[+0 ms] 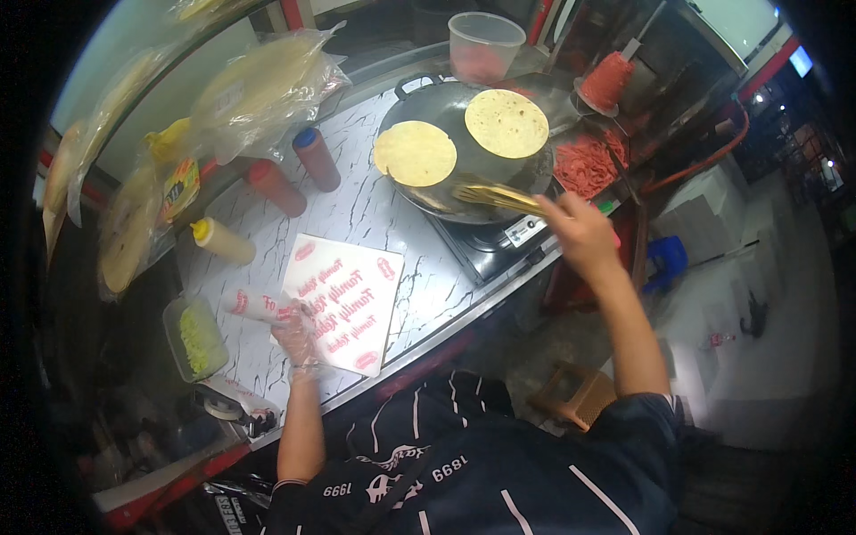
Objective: The person assembles two tacos at a street food stall. They place tortillas on paper, add shredded lettuce and cooked meat, then drizzle red and white sauces before folding the paper to wrap each taco.
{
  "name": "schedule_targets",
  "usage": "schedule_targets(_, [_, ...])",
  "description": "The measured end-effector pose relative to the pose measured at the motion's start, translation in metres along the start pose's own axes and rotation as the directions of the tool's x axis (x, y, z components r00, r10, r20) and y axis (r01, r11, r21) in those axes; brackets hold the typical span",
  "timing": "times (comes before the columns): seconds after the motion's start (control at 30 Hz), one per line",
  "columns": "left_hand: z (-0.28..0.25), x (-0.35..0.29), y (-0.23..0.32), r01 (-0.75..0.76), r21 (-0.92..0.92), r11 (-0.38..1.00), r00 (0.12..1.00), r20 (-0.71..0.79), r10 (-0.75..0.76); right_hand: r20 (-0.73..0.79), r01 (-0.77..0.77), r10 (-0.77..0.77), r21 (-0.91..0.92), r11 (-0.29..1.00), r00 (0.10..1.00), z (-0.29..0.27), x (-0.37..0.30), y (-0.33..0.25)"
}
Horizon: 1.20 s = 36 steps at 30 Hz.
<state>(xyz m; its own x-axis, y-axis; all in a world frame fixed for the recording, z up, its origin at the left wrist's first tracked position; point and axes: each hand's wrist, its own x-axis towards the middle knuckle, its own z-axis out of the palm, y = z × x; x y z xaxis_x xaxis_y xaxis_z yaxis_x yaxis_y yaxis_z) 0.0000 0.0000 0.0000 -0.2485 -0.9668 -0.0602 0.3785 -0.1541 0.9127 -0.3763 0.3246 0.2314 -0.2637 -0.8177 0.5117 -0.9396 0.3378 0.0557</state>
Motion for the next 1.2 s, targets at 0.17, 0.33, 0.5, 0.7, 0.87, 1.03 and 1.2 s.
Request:
schedule_targets(0.17, [0.008, -0.008, 0.024, -0.035, 0.042, 0.998, 0.999, 0.006, 0.035, -0.096, 0.016, -0.021, -0.054, 0.998, 0.995, 0.061, 0.053, -0.048])
schedule_targets(0.33, [-0.001, -0.013, 0.028, -0.088, 0.074, 0.993, 0.996, 0.005, 0.087, -0.225, -0.211, 0.276, 0.273, 0.938, 0.935, 0.021, 0.098, 0.005])
schedule_targets(0.5, [-0.005, -0.026, 0.029, -0.068, 0.02, 0.997, 0.993, -0.1, 0.07, -0.195, -0.378, 0.427, 0.243, 0.893, 0.883, 0.014, 0.071, 0.026])
schedule_targets(0.7, [-0.007, -0.036, 0.034, -0.041, 0.035, 0.999, 0.993, -0.114, 0.045, -0.055, -0.395, 0.425, 0.275, 0.876, 0.904, 0.024, 0.02, -0.012])
schedule_targets(0.87, [-0.011, -0.056, 0.026, -0.069, 0.04, 0.997, 0.994, -0.088, 0.072, -0.004, -0.352, 0.353, 0.039, 0.935, 0.936, -0.011, -0.015, -0.029])
schedule_targets(1.03, [-0.013, -0.059, 0.02, -0.029, 0.077, 0.997, 0.996, -0.083, 0.036, -0.057, -0.129, 0.121, -0.169, 0.977, 0.991, 0.002, -0.016, -0.01])
schedule_targets(1.2, [-0.011, -0.058, 0.018, -0.013, 0.096, 0.995, 0.996, -0.091, 0.022, -0.12, 0.028, -0.062, -0.265, 0.964, 0.991, 0.016, 0.016, 0.015])
